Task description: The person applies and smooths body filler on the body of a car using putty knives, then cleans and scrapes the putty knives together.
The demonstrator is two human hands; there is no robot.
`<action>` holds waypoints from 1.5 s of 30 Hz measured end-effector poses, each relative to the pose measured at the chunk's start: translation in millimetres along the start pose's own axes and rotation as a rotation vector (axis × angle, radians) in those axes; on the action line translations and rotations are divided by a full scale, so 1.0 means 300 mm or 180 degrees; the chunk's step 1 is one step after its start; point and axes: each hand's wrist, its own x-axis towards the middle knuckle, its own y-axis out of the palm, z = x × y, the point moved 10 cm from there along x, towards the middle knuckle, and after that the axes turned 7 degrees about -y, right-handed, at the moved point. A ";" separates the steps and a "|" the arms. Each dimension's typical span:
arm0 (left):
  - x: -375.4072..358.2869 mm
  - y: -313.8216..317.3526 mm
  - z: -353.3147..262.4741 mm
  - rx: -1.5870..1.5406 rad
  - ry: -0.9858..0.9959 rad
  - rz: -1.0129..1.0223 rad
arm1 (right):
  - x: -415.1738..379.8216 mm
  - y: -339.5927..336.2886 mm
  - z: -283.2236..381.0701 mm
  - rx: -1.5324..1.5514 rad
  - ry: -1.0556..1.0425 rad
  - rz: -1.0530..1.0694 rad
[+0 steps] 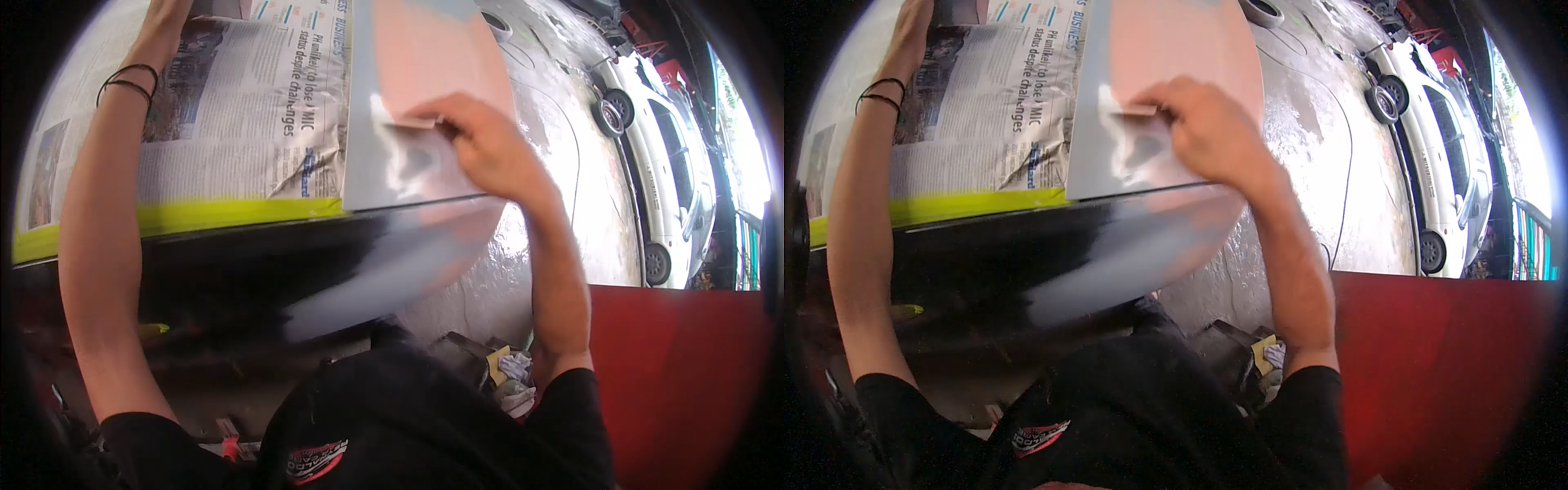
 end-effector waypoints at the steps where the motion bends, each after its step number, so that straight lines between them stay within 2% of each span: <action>1: -0.001 0.004 -0.002 -0.0013 0.0033 0.0002 | 0.061 -0.022 -0.079 0.0228 -0.0024 0.0005; 3: 0.005 0.009 -0.001 -0.0023 0.0089 -0.0021 | 0.250 -0.087 -0.246 0.0160 -0.0316 -0.0281; 6: -0.009 0.007 -0.006 -0.0031 0.0118 -0.0099 | 0.542 -0.070 -0.500 0.0066 0.0157 -0.0341; 9: -0.025 0.021 -0.033 -0.0018 0.0375 -0.0171 | 0.770 0.008 -0.588 -0.0449 -0.1041 -0.0447; 10: -0.018 0.030 -0.029 -0.0078 0.0264 -0.0131 | 0.825 0.059 -0.642 -0.0244 -0.0826 -0.0188; 13: 0.046 0.005 0.002 -0.0134 0.0011 0.0046 | 0.890 0.115 -0.671 0.0040 -0.0642 -0.0103; 16: 0.058 0.003 0.013 0.0025 -0.0312 0.0374 | 0.800 0.112 -0.585 -0.0435 -0.0361 -0.0220; 17: 0.066 0.006 0.021 0.0111 -0.0456 0.0500 | 0.784 0.090 -0.555 -0.0203 -0.0538 -0.0013; 19: 0.062 -0.003 0.019 0.0073 -0.0253 0.0179 | 0.748 0.032 -0.510 0.0271 -0.0920 0.0404; 20: 0.060 0.006 0.016 0.0011 -0.0118 0.0092 | 0.778 0.017 -0.554 0.0190 -0.0591 0.0304; 23: 0.055 0.004 0.006 -0.0017 0.0057 0.0024 | 0.893 0.015 -0.637 -0.0188 -0.0252 0.0080; 24: 0.059 0.004 0.005 0.0000 0.0073 0.0042 | 0.927 0.026 -0.665 -0.0137 -0.0248 0.0024; 26: 0.070 -0.014 0.029 0.0105 -0.0169 0.0167 | 0.990 0.057 -0.713 -0.0042 -0.0703 -0.0095; 27: 0.069 -0.010 0.032 0.0151 -0.0292 0.0235 | 0.988 0.058 -0.686 -0.0001 -0.0925 -0.0153; 30: 0.035 0.023 -0.003 0.0267 -0.0426 0.0358 | 0.996 0.085 -0.735 0.0357 -0.0063 0.0566; 35: -0.018 0.058 -0.038 0.0051 0.0212 -0.0017 | 0.867 0.087 -0.637 0.0573 -0.0061 0.0299; 39: -0.029 0.040 -0.027 0.0105 0.0164 -0.0022 | 0.698 0.074 -0.506 0.0650 -0.0144 0.0119; 42: -0.044 0.043 -0.039 0.0137 0.0170 0.0031 | 0.547 0.044 -0.371 0.0115 -0.0358 -0.0257; 45: -0.036 0.032 -0.028 0.0278 0.0149 0.0038 | 0.376 0.037 -0.248 0.0093 0.0118 -0.0174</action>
